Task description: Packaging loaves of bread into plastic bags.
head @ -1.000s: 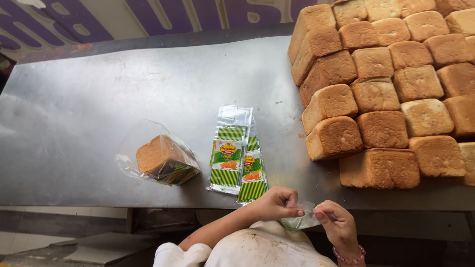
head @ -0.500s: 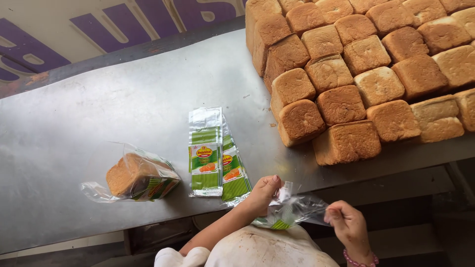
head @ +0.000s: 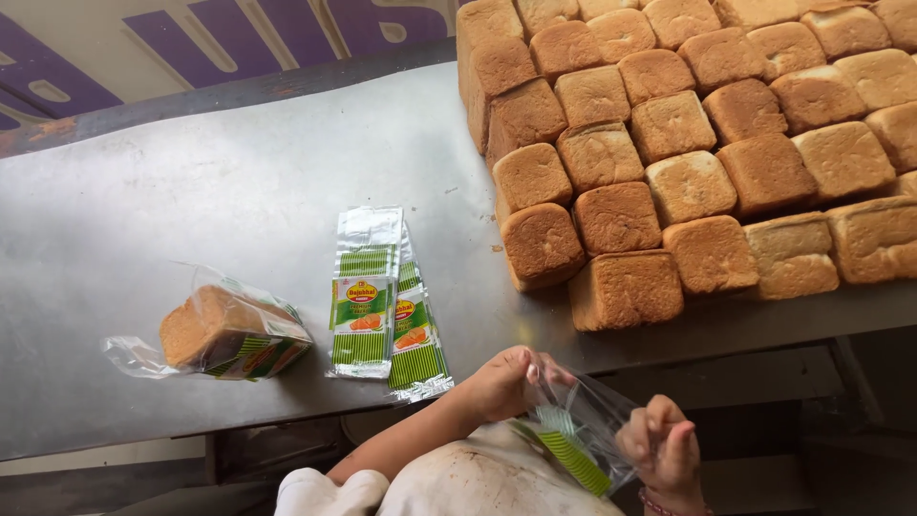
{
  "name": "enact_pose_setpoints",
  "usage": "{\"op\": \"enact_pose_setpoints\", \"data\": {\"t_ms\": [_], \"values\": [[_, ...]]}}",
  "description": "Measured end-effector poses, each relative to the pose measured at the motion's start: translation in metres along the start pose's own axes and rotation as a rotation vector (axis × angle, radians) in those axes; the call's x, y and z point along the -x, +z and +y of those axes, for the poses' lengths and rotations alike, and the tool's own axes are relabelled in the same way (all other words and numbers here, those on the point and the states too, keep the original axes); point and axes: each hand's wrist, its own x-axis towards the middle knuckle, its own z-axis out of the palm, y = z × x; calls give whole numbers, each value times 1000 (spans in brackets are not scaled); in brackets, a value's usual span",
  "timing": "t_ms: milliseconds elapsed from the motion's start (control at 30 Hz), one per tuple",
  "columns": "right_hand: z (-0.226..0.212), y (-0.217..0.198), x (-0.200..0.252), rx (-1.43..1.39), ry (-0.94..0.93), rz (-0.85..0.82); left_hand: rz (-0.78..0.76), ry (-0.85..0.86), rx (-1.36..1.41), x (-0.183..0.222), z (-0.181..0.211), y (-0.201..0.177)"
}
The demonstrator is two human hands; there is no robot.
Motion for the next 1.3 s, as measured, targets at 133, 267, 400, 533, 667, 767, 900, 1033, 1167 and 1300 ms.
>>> {"op": "enact_pose_setpoints", "data": {"t_ms": [133,267,400,533,667,767,900,1033,1167,1300], "values": [[-13,-30,-15,708,132,144,-23,83,389,-10,-63,-76],[2,-101,-50,976,190,475,503,-263,-637,-49,-57,-69],[23,-155,-80,1440,54,447,540,-138,-1327,-70,-93,-98],[40,-174,-90,1753,-88,308,478,-177,-1467,-78,-133,-123],[59,-166,-98,1646,60,371,540,-332,-1399,-93,-116,-75],[66,-167,-91,1614,150,408,580,-388,-1380,-91,-107,-53],[72,-141,-74,1599,93,395,528,-340,-1363,-61,-111,-58],[90,-106,-43,1427,206,415,524,-289,-1368,-4,-103,-71],[127,-80,-32,1212,226,408,542,-282,-1305,43,-71,-72],[131,-57,-39,1082,327,401,653,-166,-1254,79,-56,-88]]}}
